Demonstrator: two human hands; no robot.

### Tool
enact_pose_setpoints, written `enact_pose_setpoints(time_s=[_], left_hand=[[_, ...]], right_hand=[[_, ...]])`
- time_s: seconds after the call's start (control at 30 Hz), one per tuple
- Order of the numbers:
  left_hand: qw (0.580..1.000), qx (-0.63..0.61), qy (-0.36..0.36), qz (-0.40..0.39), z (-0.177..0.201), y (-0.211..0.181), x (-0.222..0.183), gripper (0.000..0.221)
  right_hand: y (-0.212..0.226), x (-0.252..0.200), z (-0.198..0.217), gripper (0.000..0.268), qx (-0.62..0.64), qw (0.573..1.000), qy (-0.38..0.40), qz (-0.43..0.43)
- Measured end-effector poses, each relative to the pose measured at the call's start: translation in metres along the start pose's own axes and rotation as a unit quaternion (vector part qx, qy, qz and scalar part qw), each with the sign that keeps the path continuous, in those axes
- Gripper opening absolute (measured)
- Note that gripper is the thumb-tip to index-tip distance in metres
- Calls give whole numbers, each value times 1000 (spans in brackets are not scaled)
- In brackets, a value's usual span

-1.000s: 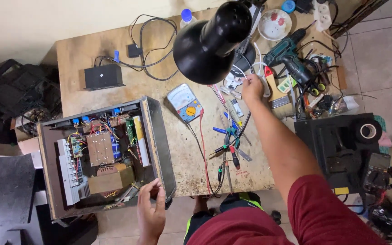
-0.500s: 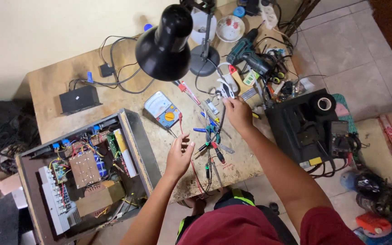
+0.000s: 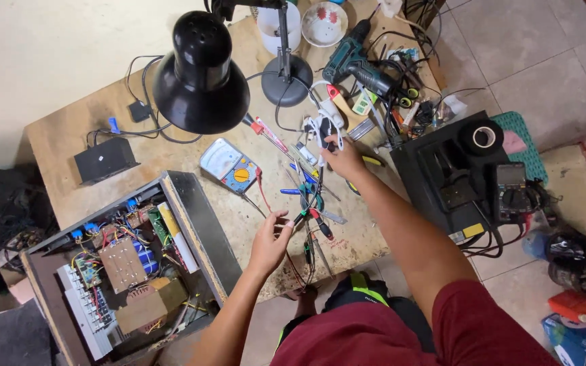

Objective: Opening the casing of an electronic amplifier, cleaning internal components with a heat gun, and performing diagnostic tests using a multimeter.

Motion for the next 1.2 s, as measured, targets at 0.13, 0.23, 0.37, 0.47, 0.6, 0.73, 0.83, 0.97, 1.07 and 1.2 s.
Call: enact_pose_setpoints(time_s=[0.13,0.23,0.37,0.47,0.6,0.73,0.83,0.97,1.07,1.2], left_hand=[[1000,1,-4,10,0,4,1,41],[1000,4,-4,-6,1,-18,3,40],[999,-13,-23,-35,2,-45,12,40],[983,-165,-59,-59,-4,-71,9,66],[962,-235,-67,-122,3,-90,-5,80],[976,-121,29,-178,-5,-109,-40,105],[983,-6,79,-165,-16,-95,-54,104],[977,97,53,-185,-22,-70,-61,100],[972,127,8,-196,-15,-68,-70,86],[938,187,32,-290,-12,-70,-83,80]], right_hand=[[-30,29,-31,25,89,995,0,-38],[-31,23,-30,20,148,988,-30,-32],[-10,-13,-17,25,233,971,-44,36],[57,-119,28,28,273,958,-37,82],[29,-168,2,34,359,926,17,118],[23,-229,6,26,302,939,-14,165],[15,-251,1,23,250,963,6,104],[5,-269,-14,26,325,943,41,58],[1,-280,-30,59,526,843,101,-44],[70,-311,29,109,361,918,162,-34]])
Point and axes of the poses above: each hand's wrist, its own x-axis towards the middle knuckle, its own z-axis out of the back of the hand, y = z × x, the point moved 3 cm from there along x, towards the middle knuckle, and after that the axes turned 4 degrees about y, right-handed, at the moved point
